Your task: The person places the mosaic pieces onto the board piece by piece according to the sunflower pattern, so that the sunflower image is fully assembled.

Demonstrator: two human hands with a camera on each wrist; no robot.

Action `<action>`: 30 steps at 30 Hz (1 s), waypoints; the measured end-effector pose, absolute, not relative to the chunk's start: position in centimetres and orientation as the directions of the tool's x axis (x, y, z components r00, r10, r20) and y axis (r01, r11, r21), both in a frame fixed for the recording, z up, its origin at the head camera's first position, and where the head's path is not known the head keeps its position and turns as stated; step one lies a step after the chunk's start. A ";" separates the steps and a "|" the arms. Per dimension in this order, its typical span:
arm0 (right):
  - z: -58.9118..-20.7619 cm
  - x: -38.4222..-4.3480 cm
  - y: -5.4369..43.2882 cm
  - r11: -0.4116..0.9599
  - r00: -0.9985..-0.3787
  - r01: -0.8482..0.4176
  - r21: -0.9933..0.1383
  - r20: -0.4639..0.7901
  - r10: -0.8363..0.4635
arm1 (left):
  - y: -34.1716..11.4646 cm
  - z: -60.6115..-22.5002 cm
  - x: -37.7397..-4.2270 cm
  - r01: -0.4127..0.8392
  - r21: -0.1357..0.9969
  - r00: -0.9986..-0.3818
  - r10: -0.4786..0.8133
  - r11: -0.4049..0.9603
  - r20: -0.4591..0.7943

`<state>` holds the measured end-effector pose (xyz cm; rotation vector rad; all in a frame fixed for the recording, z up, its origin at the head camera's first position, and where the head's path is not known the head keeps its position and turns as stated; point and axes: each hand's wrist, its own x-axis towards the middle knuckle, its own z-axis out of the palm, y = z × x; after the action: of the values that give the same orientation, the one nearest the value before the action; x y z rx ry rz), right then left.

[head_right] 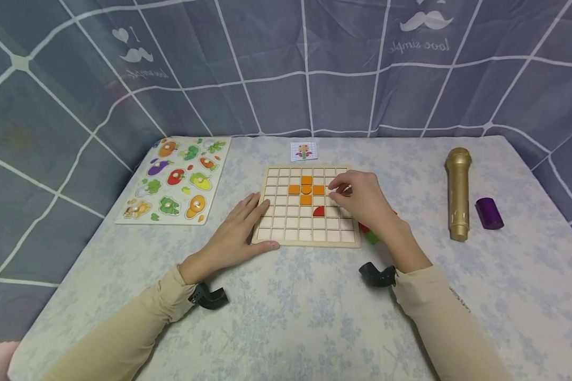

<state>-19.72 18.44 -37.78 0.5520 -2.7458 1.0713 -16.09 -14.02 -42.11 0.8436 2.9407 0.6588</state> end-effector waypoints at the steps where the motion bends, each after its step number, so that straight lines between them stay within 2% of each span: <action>1: -37.8 -19.5 19.0 0.688 -0.928 -0.373 -0.623 0.254 -0.274 | -14.0 -42.1 -16.1 0.503 0.402 -0.855 0.509 0.765 0.102; 8: -37.4 -18.4 22.7 0.767 -0.974 -0.226 -0.601 0.144 -0.174 | -14.0 -42.4 -16.0 0.508 0.408 -0.853 0.511 0.759 0.111; 14: -37.3 -19.1 23.9 0.807 -0.981 -0.186 -0.561 0.055 -0.188 | -14.0 -42.5 -16.2 0.509 0.396 -0.853 0.510 0.764 0.110; 22: -37.4 -19.7 25.0 0.837 -0.962 -0.217 -0.503 -0.035 -0.271 | -13.8 -42.4 -16.7 0.522 0.390 -0.844 0.524 0.758 0.111; 30: -37.6 -20.1 25.0 0.843 -0.955 -0.260 -0.471 0.000 -0.295 | -14.1 -42.4 -16.4 0.509 0.400 -0.853 0.509 0.763 0.114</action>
<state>-20.14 24.99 -37.57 0.4657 -3.0848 0.7727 -16.41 -14.10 -42.37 0.8511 2.9483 0.6680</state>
